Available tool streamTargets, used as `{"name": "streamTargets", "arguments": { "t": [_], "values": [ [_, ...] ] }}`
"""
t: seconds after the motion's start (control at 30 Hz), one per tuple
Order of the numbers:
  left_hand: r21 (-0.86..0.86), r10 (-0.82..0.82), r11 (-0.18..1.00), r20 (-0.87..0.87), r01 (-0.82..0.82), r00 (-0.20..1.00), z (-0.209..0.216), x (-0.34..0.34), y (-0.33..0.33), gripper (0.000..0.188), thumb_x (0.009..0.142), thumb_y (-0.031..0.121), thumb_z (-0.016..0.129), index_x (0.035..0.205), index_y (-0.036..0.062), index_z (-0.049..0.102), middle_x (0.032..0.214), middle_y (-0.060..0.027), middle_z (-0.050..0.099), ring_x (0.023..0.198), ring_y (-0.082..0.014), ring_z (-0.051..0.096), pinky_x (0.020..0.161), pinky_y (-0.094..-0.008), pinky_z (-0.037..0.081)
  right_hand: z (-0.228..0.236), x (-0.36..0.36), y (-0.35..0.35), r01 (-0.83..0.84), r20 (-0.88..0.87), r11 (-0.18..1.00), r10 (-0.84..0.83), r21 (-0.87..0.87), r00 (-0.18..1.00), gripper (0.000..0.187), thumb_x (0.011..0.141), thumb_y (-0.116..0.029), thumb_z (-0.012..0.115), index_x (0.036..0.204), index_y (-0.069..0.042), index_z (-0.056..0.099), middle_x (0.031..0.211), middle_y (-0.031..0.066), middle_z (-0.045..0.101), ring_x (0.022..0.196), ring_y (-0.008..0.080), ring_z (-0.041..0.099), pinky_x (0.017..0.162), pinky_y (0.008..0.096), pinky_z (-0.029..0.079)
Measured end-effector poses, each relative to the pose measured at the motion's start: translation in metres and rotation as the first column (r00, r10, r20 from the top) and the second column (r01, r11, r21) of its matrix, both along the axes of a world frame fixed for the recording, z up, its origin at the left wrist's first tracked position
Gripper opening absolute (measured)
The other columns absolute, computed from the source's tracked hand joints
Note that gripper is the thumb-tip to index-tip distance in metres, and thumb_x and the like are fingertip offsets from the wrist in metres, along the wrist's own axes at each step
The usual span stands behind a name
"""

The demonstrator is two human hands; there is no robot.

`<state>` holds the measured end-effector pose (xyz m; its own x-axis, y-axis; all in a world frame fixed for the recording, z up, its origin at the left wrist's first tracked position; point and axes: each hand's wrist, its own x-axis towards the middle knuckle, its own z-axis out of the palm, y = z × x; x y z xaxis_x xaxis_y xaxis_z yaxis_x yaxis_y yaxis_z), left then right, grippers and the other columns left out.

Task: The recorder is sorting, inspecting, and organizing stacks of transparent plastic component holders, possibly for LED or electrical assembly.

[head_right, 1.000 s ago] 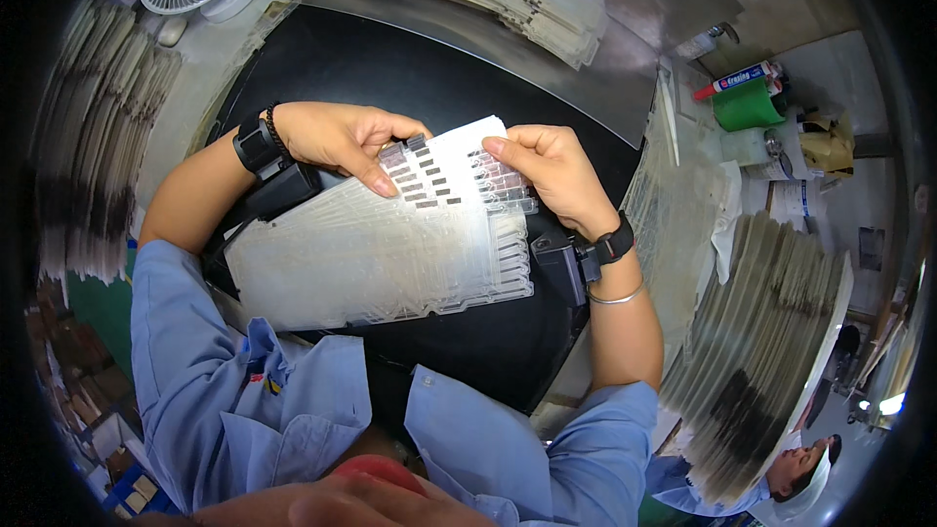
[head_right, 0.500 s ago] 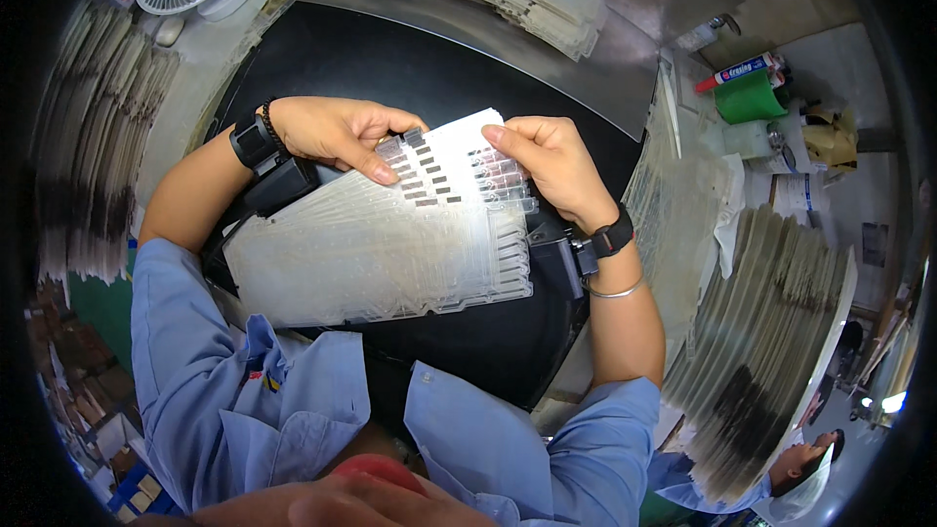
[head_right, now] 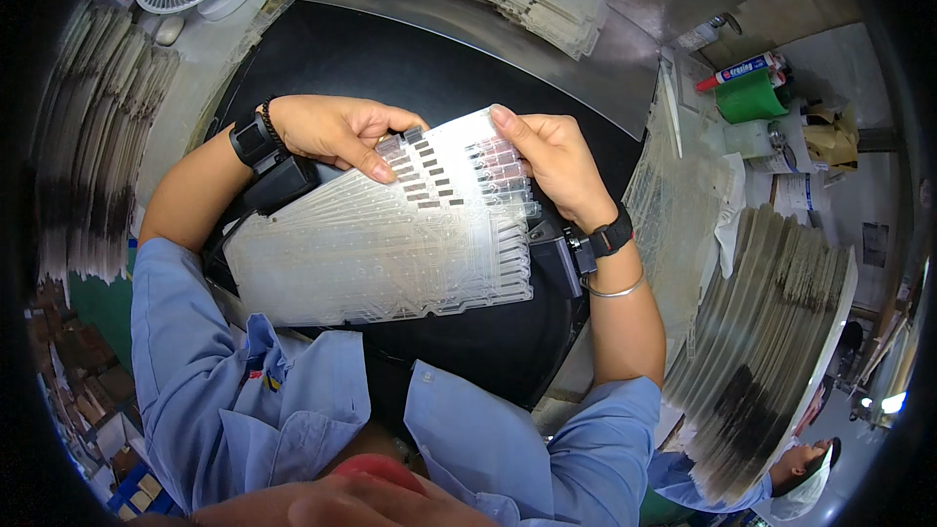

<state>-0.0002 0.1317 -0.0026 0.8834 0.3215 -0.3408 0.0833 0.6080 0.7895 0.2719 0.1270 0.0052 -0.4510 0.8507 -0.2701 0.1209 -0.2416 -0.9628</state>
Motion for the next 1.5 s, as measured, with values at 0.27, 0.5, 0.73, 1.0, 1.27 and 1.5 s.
{"name": "streamTargets", "arguments": {
  "t": [0.27, 0.5, 0.73, 1.0, 1.27, 1.5],
  "values": [
    [0.006, -0.067, 0.998, -0.011, 0.067, 0.998, 0.001, 0.0, 0.004, 0.058, 0.087, 0.006, 0.065, 0.135, -0.003, 0.035, 0.116, -0.0135, 0.061, 0.102, -0.0127, 0.063, 0.085, -0.0249, 0.053, -0.002, -0.002, 0.0, -0.011, 0.012, 1.0, 0.011, 0.022, 1.0, 0.039, 0.094, -0.033, 0.059, 0.085, 0.003, 0.071, 0.067, -0.0001, 0.063, 0.054, 0.001, 0.045, 0.05, 0.0172, 0.036],
    [0.02, -0.178, 0.984, 0.014, 0.178, 0.984, -0.004, -0.003, 0.013, 0.063, 0.087, 0.009, 0.066, 0.138, -0.0016, 0.032, 0.119, -0.0142, 0.059, 0.105, -0.014, 0.061, 0.086, -0.0261, 0.053, 0.004, 0.005, 0.001, -0.135, 0.048, 0.991, 0.134, 0.019, 0.99, 0.039, 0.094, -0.033, 0.059, 0.088, 0.003, 0.071, 0.074, 0.0039, 0.067, 0.06, 0.0037, 0.055, 0.056, 0.0171, 0.044],
    [0.088, -0.142, 0.986, -0.017, 0.143, 0.99, -0.008, -0.003, 0.013, 0.073, 0.083, 0.009, 0.069, 0.142, -0.0017, 0.028, 0.12, -0.017, 0.057, 0.104, -0.0162, 0.062, 0.079, -0.0238, 0.053, 0.002, 0.004, 0.0, -0.105, 0.036, 0.994, 0.104, 0.014, 0.994, 0.04, 0.094, -0.034, 0.059, 0.088, 0.004, 0.071, 0.072, 0.0032, 0.066, 0.059, 0.0028, 0.052, 0.054, 0.0168, 0.042],
    [0.152, -0.095, 0.984, -0.011, 0.095, 0.995, -0.002, 0.0, 0.01, 0.076, 0.08, 0.006, 0.072, 0.142, -0.0047, 0.029, 0.129, -0.0207, 0.052, 0.116, -0.0207, 0.056, 0.096, -0.0315, 0.048, -0.002, 0.002, -0.004, -0.07, 0.014, 0.996, 0.07, 0.058, 0.997, 0.03, 0.093, -0.026, 0.062, 0.086, 0.002, 0.071, 0.064, -0.0036, 0.059, 0.056, 0.0012, 0.042, 0.051, 0.018, 0.033],
    [0.081, -0.102, 0.991, -0.045, 0.105, 0.994, -0.001, 0.0, 0.01, 0.075, 0.079, 0.005, 0.073, 0.14, -0.0055, 0.031, 0.127, -0.0177, 0.054, 0.114, -0.0182, 0.057, 0.096, -0.03, 0.048, -0.003, 0.006, -0.001, -0.116, 0.036, 0.992, 0.114, 0.047, 0.993, 0.025, 0.091, -0.023, 0.065, 0.086, 0.001, 0.071, 0.068, -0.003, 0.06, 0.059, 0.001, 0.044, 0.053, 0.0185, 0.035],
    [0.08, -0.085, 0.993, -0.053, 0.089, 0.995, -0.003, 0.0, 0.008, 0.075, 0.079, 0.006, 0.073, 0.14, -0.005, 0.031, 0.125, -0.0171, 0.055, 0.113, -0.0176, 0.058, 0.095, -0.0294, 0.049, 0.001, 0.003, -0.002, -0.078, 0.027, 0.996, 0.079, -0.03, 0.996, 0.024, 0.09, -0.021, 0.066, 0.085, 0.002, 0.071, 0.068, -0.0016, 0.062, 0.059, 0.002, 0.048, 0.055, 0.0185, 0.038]
  ]
}}
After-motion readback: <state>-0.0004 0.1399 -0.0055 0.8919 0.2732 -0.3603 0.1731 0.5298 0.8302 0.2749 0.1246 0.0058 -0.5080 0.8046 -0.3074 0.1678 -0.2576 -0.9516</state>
